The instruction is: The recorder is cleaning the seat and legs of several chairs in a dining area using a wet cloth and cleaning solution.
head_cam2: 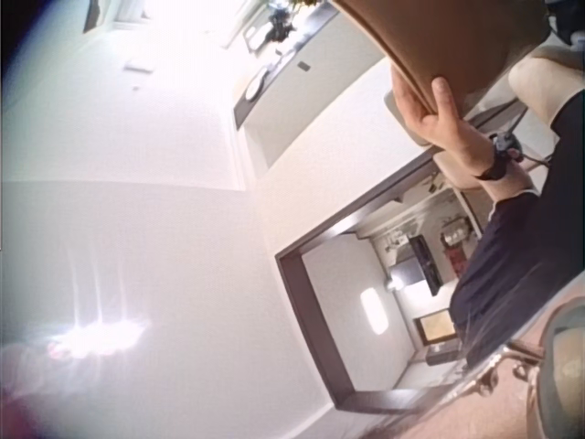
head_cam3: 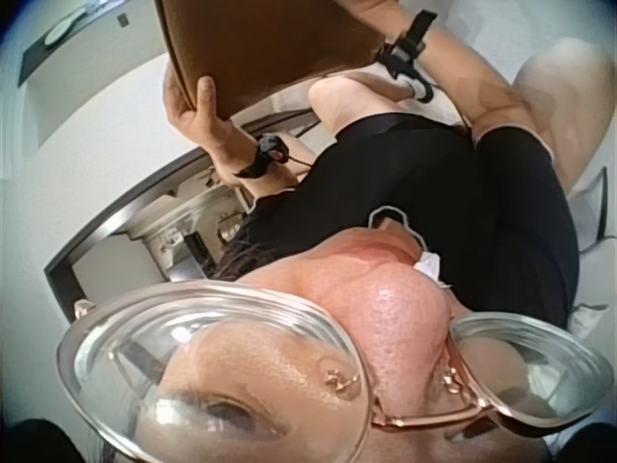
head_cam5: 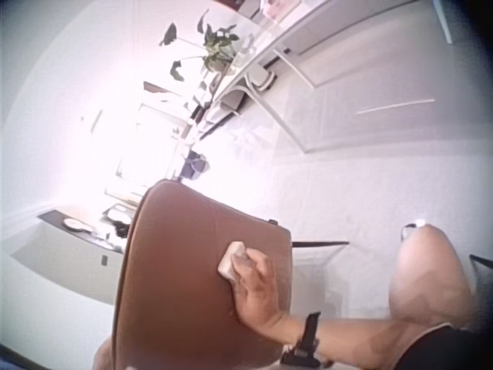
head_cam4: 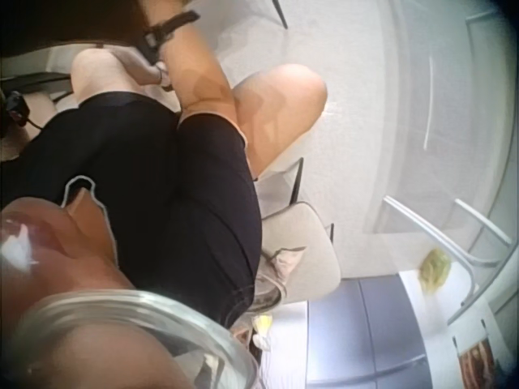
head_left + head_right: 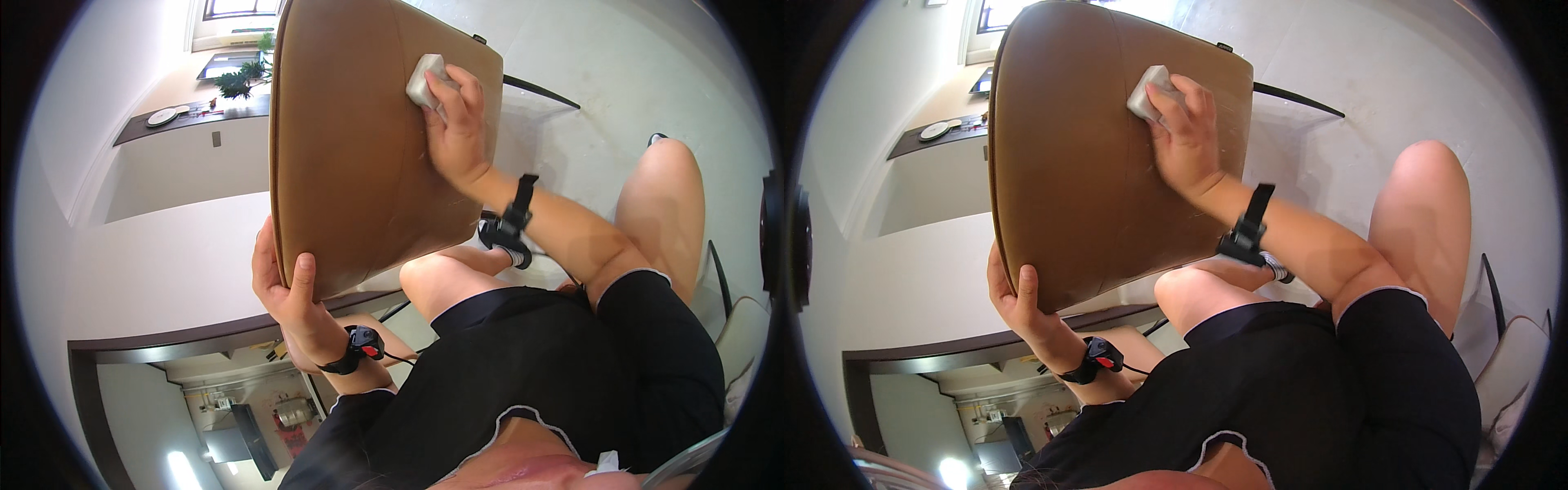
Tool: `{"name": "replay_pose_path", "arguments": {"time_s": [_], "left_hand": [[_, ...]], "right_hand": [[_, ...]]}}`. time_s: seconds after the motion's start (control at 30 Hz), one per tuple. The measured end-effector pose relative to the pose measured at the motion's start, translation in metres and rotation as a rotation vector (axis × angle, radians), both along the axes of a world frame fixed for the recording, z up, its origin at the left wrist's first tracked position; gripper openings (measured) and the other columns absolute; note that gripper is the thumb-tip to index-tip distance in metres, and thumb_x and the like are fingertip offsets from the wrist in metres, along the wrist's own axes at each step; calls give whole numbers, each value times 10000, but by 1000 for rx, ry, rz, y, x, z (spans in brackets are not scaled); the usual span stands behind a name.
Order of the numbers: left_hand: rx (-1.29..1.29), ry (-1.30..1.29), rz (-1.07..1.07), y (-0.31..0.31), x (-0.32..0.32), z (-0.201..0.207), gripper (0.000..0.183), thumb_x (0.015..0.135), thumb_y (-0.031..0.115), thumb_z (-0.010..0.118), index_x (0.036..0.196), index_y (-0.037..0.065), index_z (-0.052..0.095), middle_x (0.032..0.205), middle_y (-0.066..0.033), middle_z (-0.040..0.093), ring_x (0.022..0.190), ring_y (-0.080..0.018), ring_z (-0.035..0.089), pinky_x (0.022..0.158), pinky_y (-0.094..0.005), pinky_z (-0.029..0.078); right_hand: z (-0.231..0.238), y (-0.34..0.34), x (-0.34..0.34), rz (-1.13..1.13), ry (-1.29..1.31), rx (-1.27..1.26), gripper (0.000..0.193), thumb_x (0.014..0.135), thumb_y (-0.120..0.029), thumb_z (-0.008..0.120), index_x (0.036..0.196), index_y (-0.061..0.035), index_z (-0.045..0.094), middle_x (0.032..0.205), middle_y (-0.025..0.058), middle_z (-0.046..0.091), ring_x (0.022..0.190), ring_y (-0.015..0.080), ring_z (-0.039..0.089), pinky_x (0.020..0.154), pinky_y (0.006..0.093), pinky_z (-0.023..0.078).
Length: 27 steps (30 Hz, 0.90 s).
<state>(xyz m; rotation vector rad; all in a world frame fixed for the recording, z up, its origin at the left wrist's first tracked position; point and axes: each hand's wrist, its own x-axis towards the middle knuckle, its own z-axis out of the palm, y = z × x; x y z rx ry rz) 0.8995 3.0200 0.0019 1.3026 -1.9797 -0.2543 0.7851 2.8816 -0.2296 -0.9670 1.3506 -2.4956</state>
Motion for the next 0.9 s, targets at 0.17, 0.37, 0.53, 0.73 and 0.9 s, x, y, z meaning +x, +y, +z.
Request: {"name": "replay_pose_path", "arguments": {"time_s": [0.17,0.37,0.53,0.73,0.9], "left_hand": [[0,-16,31,-1,-1,-3,543,876,232,701,1317,-66,594,1207,-135,672,1133,-221,612,1025,-352,430],[15,-20,7,-1,-1,0,513,879,193,701,1311,-63,600,1211,-127,674,1135,-214,610,1031,-346,426],[27,21,5,-1,2,-1,485,882,162,693,1305,-60,607,1210,-123,678,1141,-212,610,1039,-346,424],[-5,23,25,0,9,-2,465,887,135,681,1298,-70,610,1206,-138,683,1122,-213,625,1027,-342,442],[-50,31,43,-2,1,-7,462,884,146,695,1281,-78,620,1186,-144,691,1107,-216,635,1016,-346,457]], "right_hand": [[-107,-47,-19,-28,160,145,375,889,-75,674,1255,-99,597,1300,169,540,1183,370,531,1009,439,456],[-157,-73,-28,119,-175,422,340,957,-200,641,1266,-67,590,1158,173,644,1115,336,606,967,403,480],[-174,-89,-46,485,-911,602,405,1024,-342,520,1321,-68,551,1174,105,650,1114,230,632,872,366,528],[-179,-92,-42,389,-1151,264,396,1004,-307,500,1298,-67,612,1263,145,618,1156,261,586,967,374,466],[-123,-76,-41,313,-630,677,367,954,-268,602,1258,-64,587,1278,206,523,1217,351,515,995,458,445]]}}
